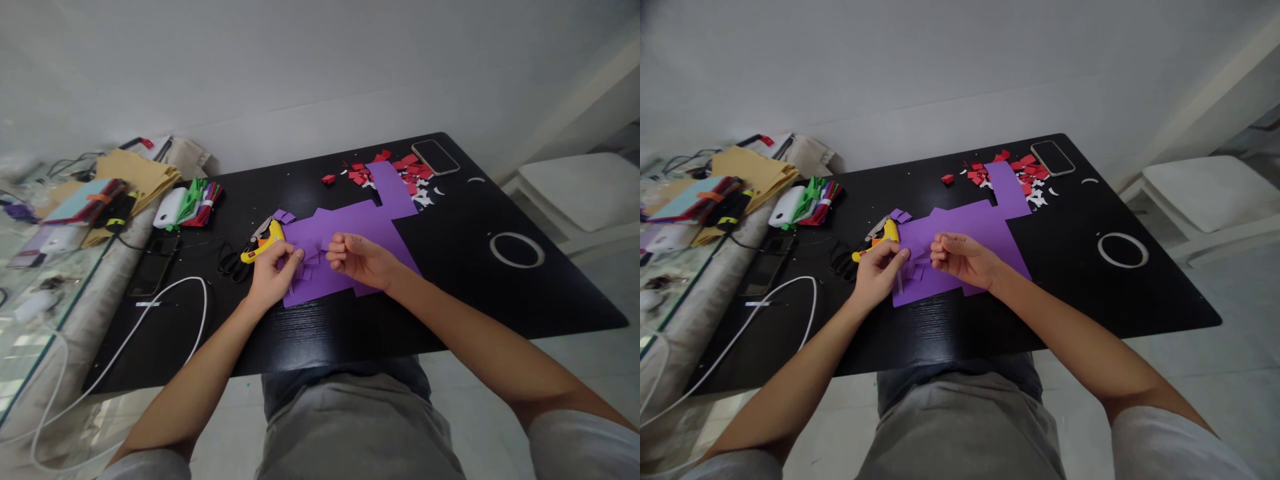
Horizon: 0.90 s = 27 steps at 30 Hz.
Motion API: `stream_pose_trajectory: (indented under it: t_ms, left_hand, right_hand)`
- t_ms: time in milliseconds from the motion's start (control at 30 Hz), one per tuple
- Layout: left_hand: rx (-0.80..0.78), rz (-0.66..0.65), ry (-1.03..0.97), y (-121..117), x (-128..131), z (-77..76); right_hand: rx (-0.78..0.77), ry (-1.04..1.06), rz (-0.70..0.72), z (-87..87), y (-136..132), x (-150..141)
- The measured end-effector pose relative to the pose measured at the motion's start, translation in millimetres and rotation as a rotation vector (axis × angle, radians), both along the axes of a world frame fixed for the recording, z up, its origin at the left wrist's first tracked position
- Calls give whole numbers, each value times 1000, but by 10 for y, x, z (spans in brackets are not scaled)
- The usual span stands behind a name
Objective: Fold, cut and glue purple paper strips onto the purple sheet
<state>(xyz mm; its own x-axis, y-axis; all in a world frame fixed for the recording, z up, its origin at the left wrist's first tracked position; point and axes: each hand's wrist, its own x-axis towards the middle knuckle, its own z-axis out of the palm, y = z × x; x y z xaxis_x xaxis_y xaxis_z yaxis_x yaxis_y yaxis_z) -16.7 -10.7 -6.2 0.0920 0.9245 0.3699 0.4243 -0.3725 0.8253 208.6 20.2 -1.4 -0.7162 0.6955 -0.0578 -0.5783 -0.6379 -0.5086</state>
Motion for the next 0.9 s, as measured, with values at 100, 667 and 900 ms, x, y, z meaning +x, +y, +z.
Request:
stream_pose_trajectory:
  t_ms: [100,667,900]
  left_hand:
    - [12,3,13,1,3,-4]
    - [41,-15,25,-5,-2,-14]
    - [23,-5,10,2,-2,-28]
  right_hand:
    - [27,48,24,-48,15,11]
    - [34,-15,11,-20,-3,2]
    - [1,-101,-113,-3,18,-15]
